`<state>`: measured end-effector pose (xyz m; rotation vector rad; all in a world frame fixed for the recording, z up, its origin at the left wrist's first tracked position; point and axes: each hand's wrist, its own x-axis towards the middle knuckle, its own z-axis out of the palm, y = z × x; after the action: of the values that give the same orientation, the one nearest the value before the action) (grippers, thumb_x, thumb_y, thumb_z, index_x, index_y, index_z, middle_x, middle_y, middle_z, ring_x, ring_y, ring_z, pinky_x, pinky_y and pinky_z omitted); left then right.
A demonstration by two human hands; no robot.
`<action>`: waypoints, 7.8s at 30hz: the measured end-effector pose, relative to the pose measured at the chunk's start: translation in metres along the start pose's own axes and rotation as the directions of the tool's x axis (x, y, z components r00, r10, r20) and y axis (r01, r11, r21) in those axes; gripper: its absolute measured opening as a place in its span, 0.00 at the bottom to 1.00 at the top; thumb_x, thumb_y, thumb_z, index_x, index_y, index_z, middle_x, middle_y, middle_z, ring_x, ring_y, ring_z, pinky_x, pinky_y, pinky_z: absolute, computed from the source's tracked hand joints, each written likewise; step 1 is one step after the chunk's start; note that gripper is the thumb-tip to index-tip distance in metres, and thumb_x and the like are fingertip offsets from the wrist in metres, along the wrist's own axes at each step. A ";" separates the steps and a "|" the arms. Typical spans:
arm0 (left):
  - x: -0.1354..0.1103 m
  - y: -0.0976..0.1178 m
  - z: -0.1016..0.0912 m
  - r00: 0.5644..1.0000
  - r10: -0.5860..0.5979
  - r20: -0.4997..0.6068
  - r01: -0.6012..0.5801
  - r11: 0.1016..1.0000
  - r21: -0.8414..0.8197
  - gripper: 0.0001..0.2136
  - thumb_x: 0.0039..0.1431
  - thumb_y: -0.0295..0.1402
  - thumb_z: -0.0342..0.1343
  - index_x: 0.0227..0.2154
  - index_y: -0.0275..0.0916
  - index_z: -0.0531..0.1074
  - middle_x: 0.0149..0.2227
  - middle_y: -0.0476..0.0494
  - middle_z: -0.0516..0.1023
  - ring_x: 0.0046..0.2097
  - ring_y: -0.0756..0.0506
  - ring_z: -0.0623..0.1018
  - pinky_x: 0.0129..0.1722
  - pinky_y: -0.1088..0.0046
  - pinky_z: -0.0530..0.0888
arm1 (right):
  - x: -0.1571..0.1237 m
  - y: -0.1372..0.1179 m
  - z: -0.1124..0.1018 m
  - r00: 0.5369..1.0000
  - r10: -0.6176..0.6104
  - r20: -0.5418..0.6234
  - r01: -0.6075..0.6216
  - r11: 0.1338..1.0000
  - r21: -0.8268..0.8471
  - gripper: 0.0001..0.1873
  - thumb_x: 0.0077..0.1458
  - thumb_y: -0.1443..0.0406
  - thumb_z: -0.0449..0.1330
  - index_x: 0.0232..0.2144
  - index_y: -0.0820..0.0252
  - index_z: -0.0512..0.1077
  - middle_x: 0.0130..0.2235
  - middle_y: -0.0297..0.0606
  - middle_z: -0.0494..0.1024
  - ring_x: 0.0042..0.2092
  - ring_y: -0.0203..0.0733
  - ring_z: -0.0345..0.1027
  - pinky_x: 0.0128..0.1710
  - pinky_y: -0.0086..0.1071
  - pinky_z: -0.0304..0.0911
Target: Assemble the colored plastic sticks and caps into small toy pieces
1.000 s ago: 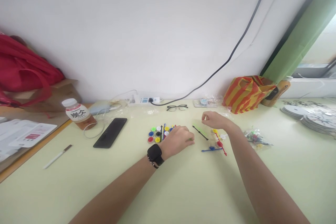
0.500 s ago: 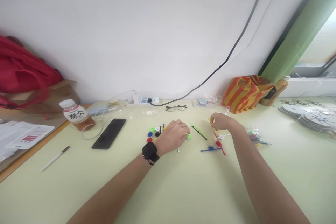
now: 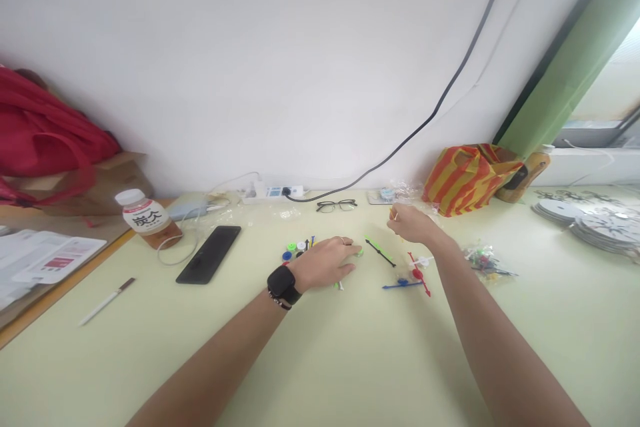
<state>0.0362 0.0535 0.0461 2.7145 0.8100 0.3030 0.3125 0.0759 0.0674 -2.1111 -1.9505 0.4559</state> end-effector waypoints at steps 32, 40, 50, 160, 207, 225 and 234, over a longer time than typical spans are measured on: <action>0.005 0.016 -0.016 0.991 -0.002 -0.137 -0.028 0.975 -0.221 0.02 0.58 0.33 0.62 0.33 0.42 0.75 0.35 0.48 0.80 0.39 0.45 0.78 0.38 0.69 0.71 | -0.006 -0.029 0.023 0.991 -0.102 0.083 0.088 0.984 0.153 0.11 0.57 0.59 0.61 0.39 0.56 0.67 0.40 0.40 0.76 0.39 0.44 0.69 0.37 0.32 0.61; 0.004 0.001 -0.008 0.998 0.004 -0.058 -0.013 0.988 -0.152 0.06 0.54 0.31 0.65 0.36 0.45 0.80 0.46 0.45 0.81 0.49 0.39 0.77 0.47 0.64 0.72 | 0.000 -0.007 0.015 0.983 -0.104 0.153 0.096 0.994 0.060 0.12 0.56 0.57 0.64 0.39 0.56 0.73 0.44 0.42 0.80 0.43 0.46 0.73 0.36 0.33 0.62; 0.001 -0.011 -0.007 0.995 -0.084 -0.052 0.077 0.989 -0.126 0.11 0.62 0.39 0.60 0.46 0.44 0.77 0.44 0.44 0.79 0.51 0.40 0.73 0.47 0.65 0.72 | -0.023 0.039 -0.027 0.859 0.040 0.510 -0.037 0.999 -0.016 0.10 0.37 0.64 0.72 0.27 0.53 0.78 0.32 0.36 0.80 0.33 0.45 0.73 0.28 0.33 0.61; 0.005 0.026 -0.030 0.978 0.014 -0.207 -0.101 0.903 -0.417 0.04 0.66 0.36 0.56 0.38 0.42 0.73 0.37 0.47 0.80 0.36 0.47 0.79 0.36 0.71 0.75 | -0.081 -0.059 0.029 0.903 -0.427 0.032 0.221 0.529 0.819 0.05 0.55 0.62 0.55 0.35 0.53 0.63 0.34 0.33 0.71 0.32 0.39 0.63 0.35 0.34 0.62; 0.014 0.023 -0.012 0.927 -0.176 -0.331 -0.034 0.840 -0.541 0.11 0.65 0.36 0.59 0.48 0.42 0.77 0.44 0.45 0.84 0.42 0.45 0.83 0.42 0.70 0.79 | -0.063 -0.043 0.063 0.980 -0.156 -0.127 0.125 -0.022 0.992 0.18 0.50 0.65 0.64 0.45 0.49 0.69 0.45 0.34 0.72 0.40 0.41 0.73 0.43 0.38 0.68; 0.018 0.028 -0.008 0.876 -0.218 -0.429 -0.122 0.762 -0.636 0.09 0.60 0.30 0.62 0.44 0.40 0.77 0.43 0.43 0.83 0.46 0.44 0.83 0.48 0.66 0.81 | -0.074 -0.059 0.057 0.981 -0.191 -0.045 0.036 -0.051 0.998 0.16 0.53 0.57 0.70 0.44 0.51 0.76 0.45 0.37 0.78 0.46 0.45 0.72 0.51 0.41 0.66; 0.018 0.026 -0.009 0.827 -0.351 -0.440 -0.053 0.729 -0.682 0.17 0.55 0.31 0.65 0.47 0.38 0.72 0.40 0.42 0.80 0.43 0.44 0.82 0.46 0.65 0.82 | -0.071 -0.056 0.060 0.943 -0.073 -0.324 0.313 0.523 0.793 0.18 0.56 0.46 0.65 0.32 0.54 0.77 0.35 0.37 0.73 0.30 0.40 0.60 0.32 0.36 0.59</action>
<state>0.0614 0.0445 0.0655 1.8491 0.8413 1.1347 0.2336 0.0074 0.0378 -1.2167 -1.3456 0.8236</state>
